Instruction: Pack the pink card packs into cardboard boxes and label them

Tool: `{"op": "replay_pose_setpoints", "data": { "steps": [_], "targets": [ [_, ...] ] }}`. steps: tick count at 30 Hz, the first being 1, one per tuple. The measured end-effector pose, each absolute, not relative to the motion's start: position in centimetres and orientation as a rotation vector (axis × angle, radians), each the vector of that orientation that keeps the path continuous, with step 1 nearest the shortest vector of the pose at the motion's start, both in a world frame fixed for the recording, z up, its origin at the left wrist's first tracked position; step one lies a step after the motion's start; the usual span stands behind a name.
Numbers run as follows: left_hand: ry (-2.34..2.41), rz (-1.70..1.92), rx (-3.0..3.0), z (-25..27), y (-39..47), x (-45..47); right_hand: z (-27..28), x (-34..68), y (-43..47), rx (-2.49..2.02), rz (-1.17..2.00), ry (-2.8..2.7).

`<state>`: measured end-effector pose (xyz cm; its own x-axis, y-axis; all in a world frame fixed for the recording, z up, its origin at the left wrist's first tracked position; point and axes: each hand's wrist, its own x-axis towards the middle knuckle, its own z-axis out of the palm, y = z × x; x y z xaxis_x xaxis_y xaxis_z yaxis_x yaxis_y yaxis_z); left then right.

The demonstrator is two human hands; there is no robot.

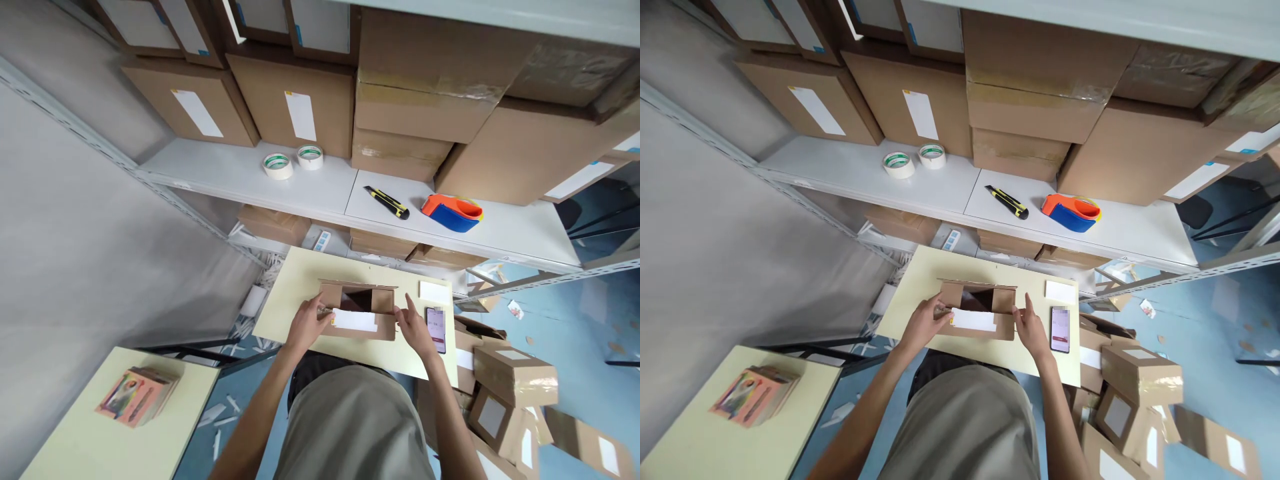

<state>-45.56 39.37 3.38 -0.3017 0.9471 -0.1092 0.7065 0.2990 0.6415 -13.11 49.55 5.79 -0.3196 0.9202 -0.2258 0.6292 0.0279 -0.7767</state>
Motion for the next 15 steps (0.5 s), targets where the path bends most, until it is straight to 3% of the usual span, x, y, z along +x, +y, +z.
{"op": "replay_pose_setpoints", "data": {
  "steps": [10,15],
  "targets": [
    [2.139,0.787,1.432,2.6,40.9,-45.5,6.2,-14.1,50.4,-1.595,0.960,-2.066],
    [2.063,0.820,1.405,2.9,40.8,-46.5,5.6,-13.8,51.4,-1.501,1.024,-2.014]
  ]
}}
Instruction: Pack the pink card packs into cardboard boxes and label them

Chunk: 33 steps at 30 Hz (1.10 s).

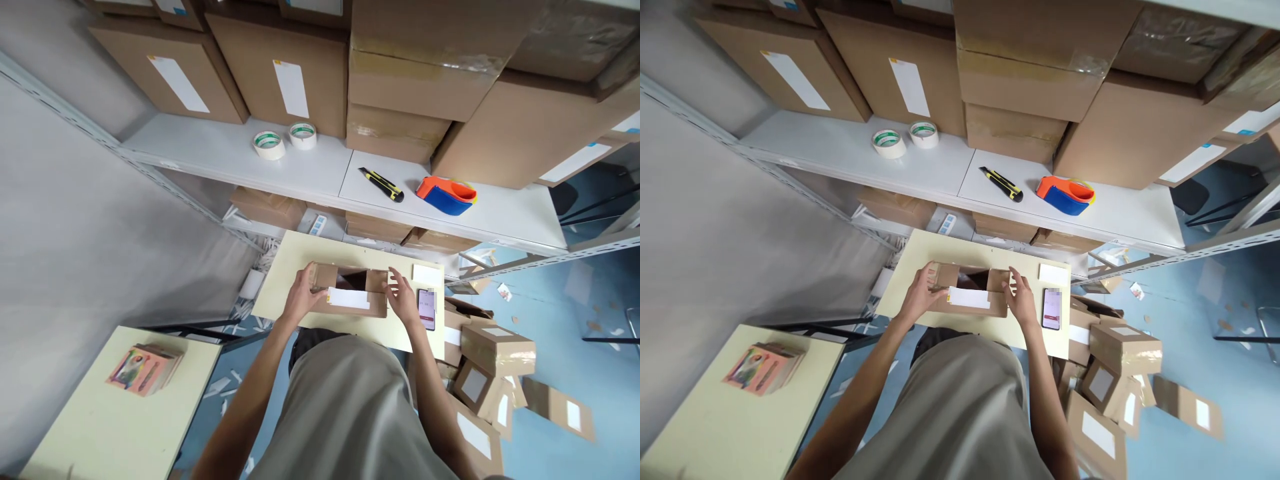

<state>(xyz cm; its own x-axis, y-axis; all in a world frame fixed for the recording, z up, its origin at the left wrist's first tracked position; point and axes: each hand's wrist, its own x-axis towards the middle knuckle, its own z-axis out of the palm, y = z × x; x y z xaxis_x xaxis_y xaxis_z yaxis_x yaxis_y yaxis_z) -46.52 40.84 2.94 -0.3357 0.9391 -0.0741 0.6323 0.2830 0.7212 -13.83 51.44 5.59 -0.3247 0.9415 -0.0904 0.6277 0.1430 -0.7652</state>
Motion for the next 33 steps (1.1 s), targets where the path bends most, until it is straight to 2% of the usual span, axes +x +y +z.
{"op": "replay_pose_setpoints", "data": {
  "steps": [6,17,25,29,33],
  "targets": [
    [2.030,0.835,1.464,2.2,39.9,-46.6,4.0,-13.0,50.2,-1.476,1.110,-2.039],
    [1.989,0.864,1.592,0.7,40.6,-44.1,2.0,-10.2,48.7,-1.697,1.252,-1.612],
    [1.947,0.917,1.652,-0.6,41.1,-44.0,0.1,-10.2,48.6,-1.594,1.222,-1.412],
    [1.936,0.860,1.734,-0.6,40.9,-44.8,-0.4,-10.4,48.4,-1.514,1.204,-1.452],
    [1.986,0.812,1.856,-0.4,42.1,-45.8,0.5,-10.0,49.1,-1.430,1.080,-1.719]
  ]
}}
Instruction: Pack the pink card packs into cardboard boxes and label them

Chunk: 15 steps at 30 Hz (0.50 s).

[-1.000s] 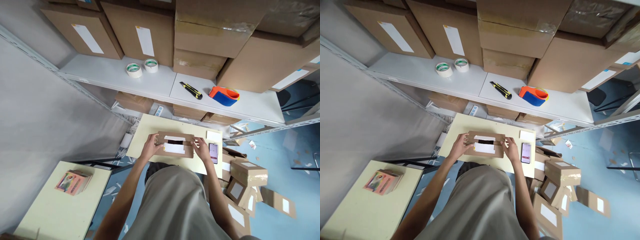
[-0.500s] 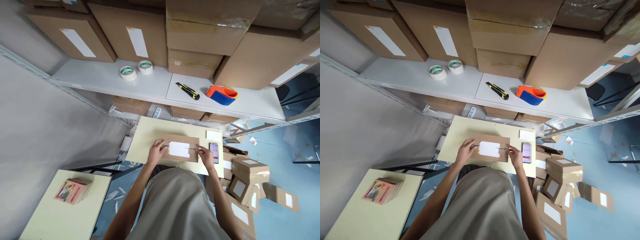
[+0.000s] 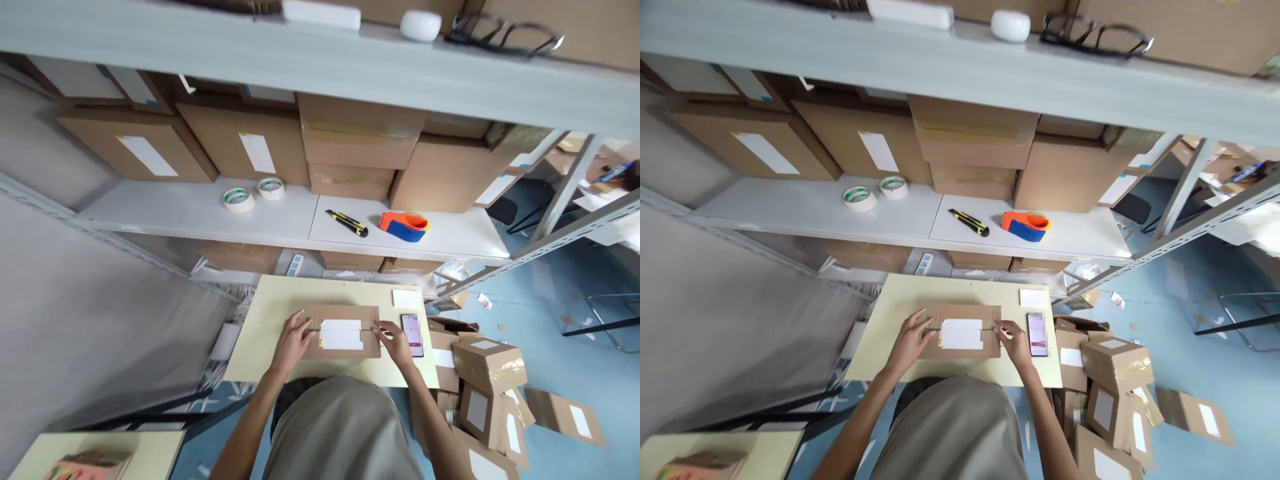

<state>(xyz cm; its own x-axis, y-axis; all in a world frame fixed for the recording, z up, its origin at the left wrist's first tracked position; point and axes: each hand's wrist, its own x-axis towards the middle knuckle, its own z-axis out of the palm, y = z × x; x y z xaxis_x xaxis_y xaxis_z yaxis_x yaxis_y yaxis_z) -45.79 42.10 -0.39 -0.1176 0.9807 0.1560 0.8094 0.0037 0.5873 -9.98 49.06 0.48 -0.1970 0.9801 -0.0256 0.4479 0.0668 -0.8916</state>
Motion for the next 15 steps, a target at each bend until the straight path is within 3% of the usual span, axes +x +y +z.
{"op": "replay_pose_setpoints", "data": {
  "steps": [4,10,15],
  "targets": [
    [1.952,0.883,1.964,2.4,45.9,-45.2,4.4,-9.3,52.6,-1.373,0.705,-2.020],
    [1.716,1.151,2.155,12.9,53.7,-40.2,15.4,-9.1,63.6,-1.290,0.062,-2.072],
    [1.511,1.325,2.295,20.6,57.9,-35.6,21.3,-10.9,71.0,-1.533,-0.108,-2.205]
  ]
}}
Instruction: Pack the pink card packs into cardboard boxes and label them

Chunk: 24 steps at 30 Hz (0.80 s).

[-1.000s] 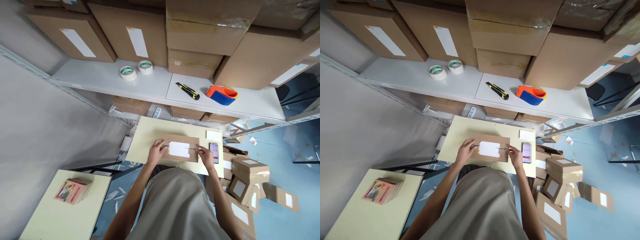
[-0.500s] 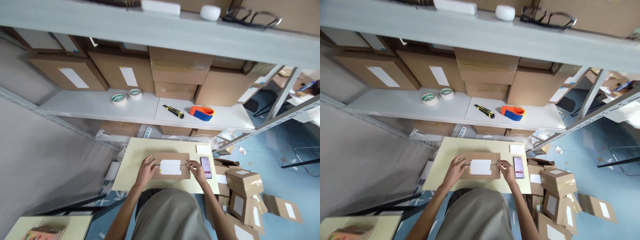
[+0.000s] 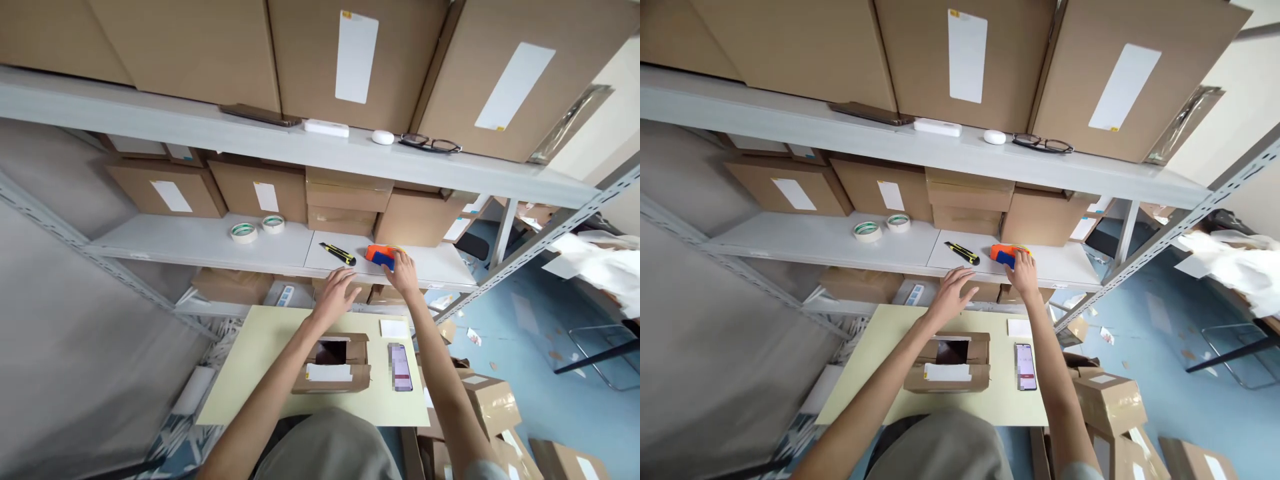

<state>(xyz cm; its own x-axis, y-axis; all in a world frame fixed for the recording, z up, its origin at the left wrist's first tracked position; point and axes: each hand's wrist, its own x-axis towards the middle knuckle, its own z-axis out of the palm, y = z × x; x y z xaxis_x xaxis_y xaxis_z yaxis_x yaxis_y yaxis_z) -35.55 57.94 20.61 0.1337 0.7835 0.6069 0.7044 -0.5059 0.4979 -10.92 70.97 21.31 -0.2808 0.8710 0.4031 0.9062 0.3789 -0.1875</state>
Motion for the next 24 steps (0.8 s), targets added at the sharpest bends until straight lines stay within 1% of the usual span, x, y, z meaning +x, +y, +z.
{"op": "replay_pose_setpoints", "data": {
  "steps": [3,6,10,14,17,20,24],
  "targets": [
    [1.449,1.347,2.330,22.8,58.9,-33.8,22.0,-12.3,73.0,-1.717,-0.071,-2.311],
    [1.440,1.327,2.319,23.2,58.9,-33.0,21.7,-12.9,73.6,-1.790,-0.078,-2.352],
    [1.428,1.328,2.202,21.6,57.6,-33.3,20.9,-12.5,72.9,-1.798,-0.120,-2.353],
    [1.449,1.341,1.924,18.5,54.3,-34.1,19.3,-11.8,69.4,-1.628,-0.062,-2.282],
    [1.423,1.345,1.695,15.8,50.9,-34.3,17.6,-11.8,64.2,-1.482,0.173,-2.162],
    [1.374,1.387,1.465,13.8,47.4,-34.0,15.9,-12.8,57.8,-1.358,0.610,-2.048],
    [1.375,1.430,1.255,12.7,43.8,-33.8,14.1,-15.1,51.0,-1.202,1.155,-1.839]
  ]
}}
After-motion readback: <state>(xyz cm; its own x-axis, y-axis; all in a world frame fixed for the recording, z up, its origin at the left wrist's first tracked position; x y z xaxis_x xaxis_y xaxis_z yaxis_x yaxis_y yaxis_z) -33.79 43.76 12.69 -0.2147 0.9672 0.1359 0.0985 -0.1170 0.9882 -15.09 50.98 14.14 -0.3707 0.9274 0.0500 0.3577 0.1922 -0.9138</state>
